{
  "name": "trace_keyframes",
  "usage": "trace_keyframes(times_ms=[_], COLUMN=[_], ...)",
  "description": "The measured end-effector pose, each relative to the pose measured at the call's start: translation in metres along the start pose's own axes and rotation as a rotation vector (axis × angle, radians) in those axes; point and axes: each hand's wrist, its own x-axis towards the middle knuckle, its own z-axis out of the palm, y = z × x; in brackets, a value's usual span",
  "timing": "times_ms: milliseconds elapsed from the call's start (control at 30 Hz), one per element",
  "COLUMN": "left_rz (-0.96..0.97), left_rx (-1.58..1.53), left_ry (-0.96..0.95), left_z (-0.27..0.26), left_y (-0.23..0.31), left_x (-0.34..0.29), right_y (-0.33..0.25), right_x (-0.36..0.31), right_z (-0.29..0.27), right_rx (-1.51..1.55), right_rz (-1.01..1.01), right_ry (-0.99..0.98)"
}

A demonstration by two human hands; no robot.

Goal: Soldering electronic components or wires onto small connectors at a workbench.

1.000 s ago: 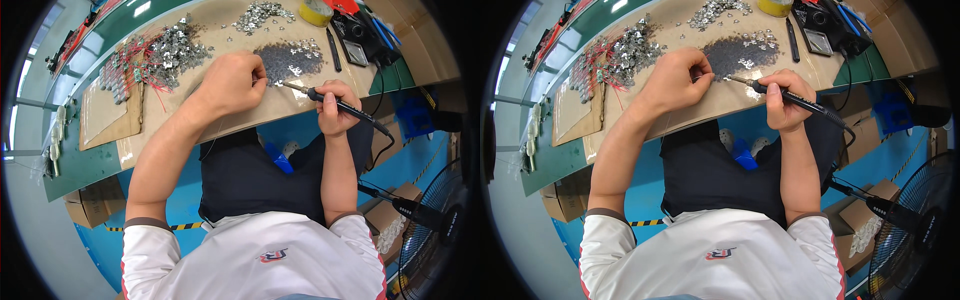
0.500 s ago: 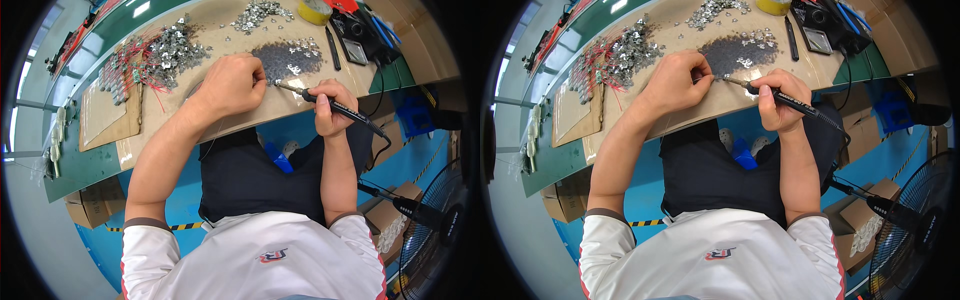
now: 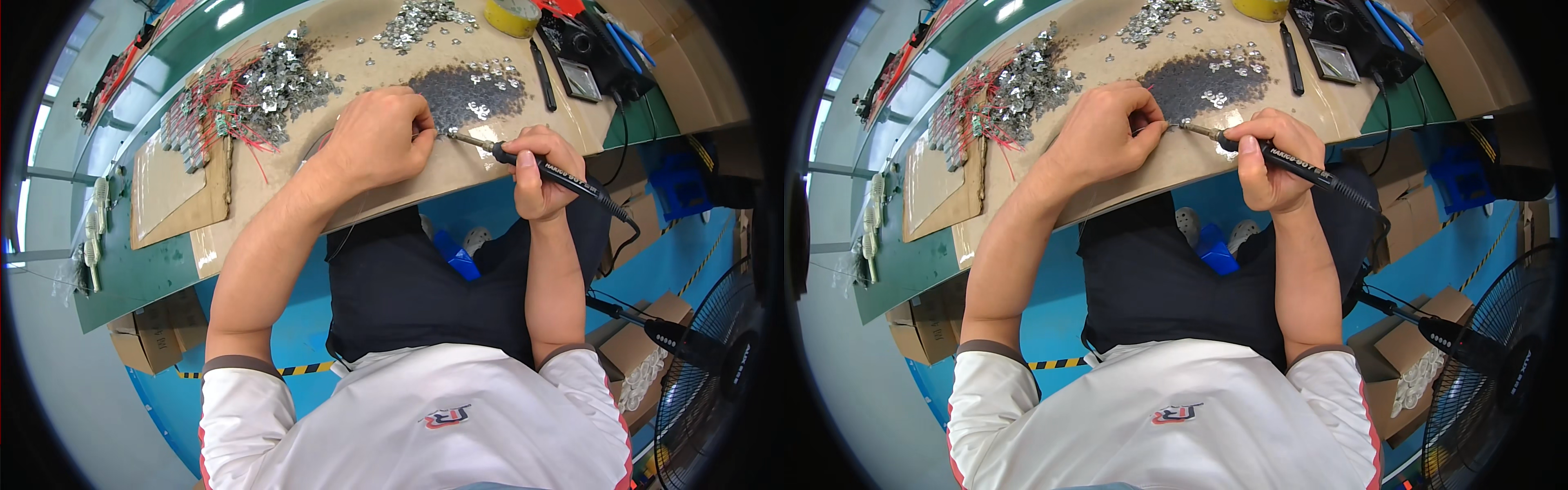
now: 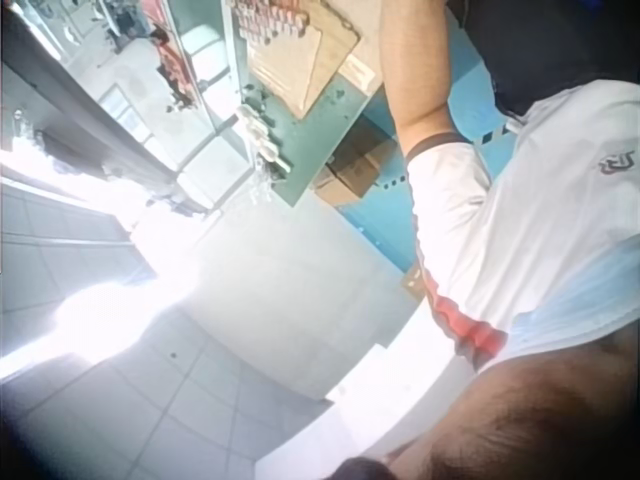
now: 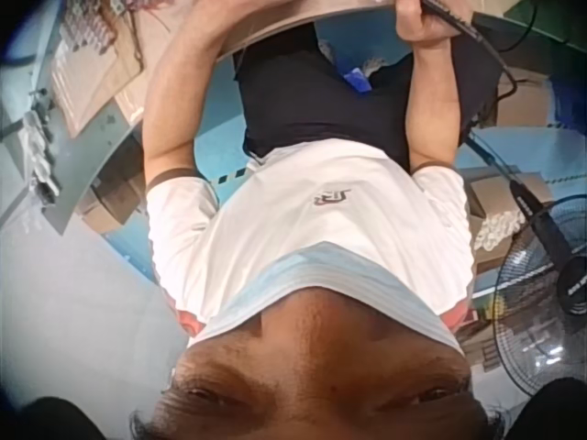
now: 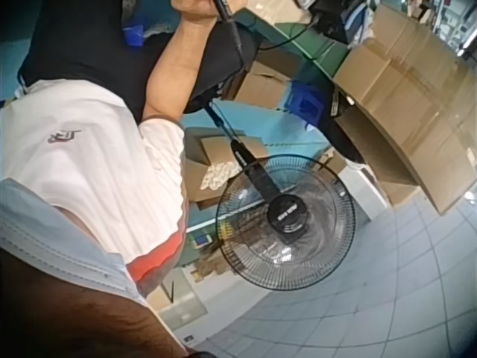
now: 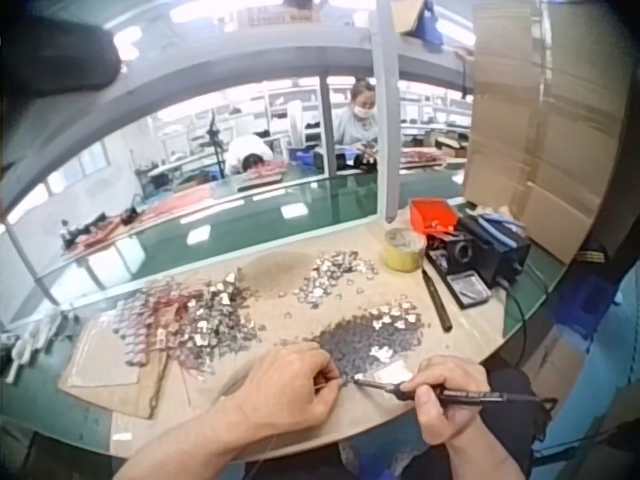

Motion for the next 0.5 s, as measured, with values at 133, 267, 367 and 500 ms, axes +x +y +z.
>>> trace_keyframes(times_ms=[133, 267, 367, 500], left_rz=[0.013, 0.032, 0.017, 0.018], left_rx=[0.013, 0.015, 0.020, 0.020], left_ry=[0.001, -0.016, -0.031, -0.041], left_z=[0.0015, 0.0010, 0.0001, -0.0007], left_y=[-0.0024, -0.0021, -0.0002, 0.0013], left_x=[0.0000, 0.0006, 0.0002, 0.0000], right_y=[-0.0032, -0.0023, -0.0025, -0.0026], right_x=[0.0017, 0.0003, 0.0003, 0.0005], right_z=[0.0003, -0.0001, -0.0011, -0.0003], right_rx=[-0.009, 0.000, -0.006, -0.007], right_rz=[0.007, 0.032, 0.029, 0.019], right_ry=[-0.008, 0.001, -0.007, 0.001])
